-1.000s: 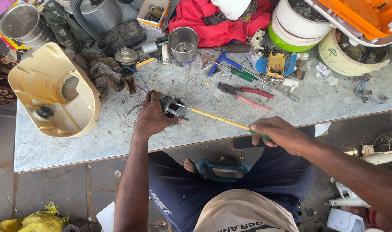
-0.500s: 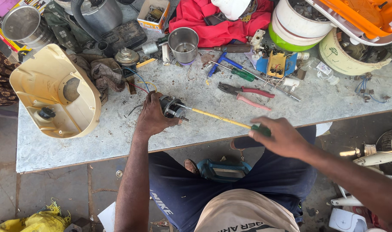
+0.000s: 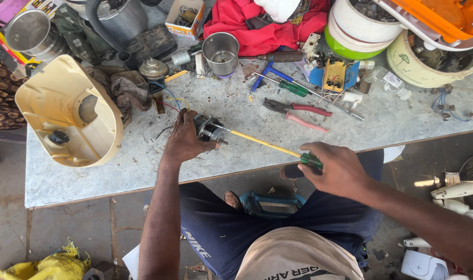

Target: The person disassembles an electric motor by removing screws with a screwdriver and prying components apart with pliers to access and remove the internal rotor.

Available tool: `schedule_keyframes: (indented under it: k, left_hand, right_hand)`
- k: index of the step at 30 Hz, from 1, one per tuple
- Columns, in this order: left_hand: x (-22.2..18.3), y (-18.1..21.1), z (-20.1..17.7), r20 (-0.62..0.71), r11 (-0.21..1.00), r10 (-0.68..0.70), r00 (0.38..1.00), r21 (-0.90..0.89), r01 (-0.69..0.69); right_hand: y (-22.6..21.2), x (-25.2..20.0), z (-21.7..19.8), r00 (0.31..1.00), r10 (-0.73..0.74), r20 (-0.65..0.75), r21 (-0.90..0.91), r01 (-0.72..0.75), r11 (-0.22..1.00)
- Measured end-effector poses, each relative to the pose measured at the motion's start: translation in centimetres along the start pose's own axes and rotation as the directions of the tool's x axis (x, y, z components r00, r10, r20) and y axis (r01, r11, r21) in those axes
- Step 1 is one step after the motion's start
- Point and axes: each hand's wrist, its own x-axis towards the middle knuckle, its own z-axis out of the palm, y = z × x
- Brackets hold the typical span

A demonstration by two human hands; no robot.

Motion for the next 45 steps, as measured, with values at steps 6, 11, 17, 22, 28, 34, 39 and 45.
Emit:
schedule_keyframes:
  k: [6,11,17,22,28,34,39,45]
  left_hand:
    - [0.2,0.3,-0.4,0.056,0.998,-0.059,0.997,-0.002,0.06]
    - [-0.1,0.5,-0.4,0.015,0.999,-0.032,0.999,-0.007,0.032]
    - [0.0,0.4,-0.4,0.032,0.999,-0.054,0.998,-0.009,0.054]
    - [0.0,0.5,-0.5,0.044,0.998,-0.062,0.997,-0.003,0.063]
    - [-0.1,0.6,-0.6,0.031,0.999,-0.052,0.998,-0.014,0.052]
    - [-0.3,0.7,-0.7,0.033,0.997,-0.076,0.997,-0.01,0.077]
    - [-0.3,0.8,-0.7,0.036,0.997,-0.08,0.996,0.008,0.08]
    - [-0.3,0.6,-0.7,0.026,0.997,-0.079,0.997,0.0,0.079]
  right_hand:
    - [3.1,0.9,0.8,0.782,0.329,0.53,0.381,-0.566,0.731]
    - [3.9,0.9,0.7,0.749,0.343,0.567,0.512,-0.647,0.566]
    - [2.6,0.1,0.8,0.998,-0.001,-0.06,0.204,0.013,0.979]
    - [1.4,-0.6,0.3,0.967,-0.234,-0.098,-0.244,0.205,0.948]
    - [3.4,0.1,0.9,0.877,0.286,0.386,0.225,-0.39,0.893]
    - [4.3,0.2,1.3,0.767,0.372,0.523,0.589,-0.641,0.492]
    - [2.1,-0.5,1.0,0.986,-0.123,-0.116,-0.12,0.109,0.987]
    - [2.0,0.2,0.5,0.965,0.193,0.179,-0.091,-0.179,0.98]
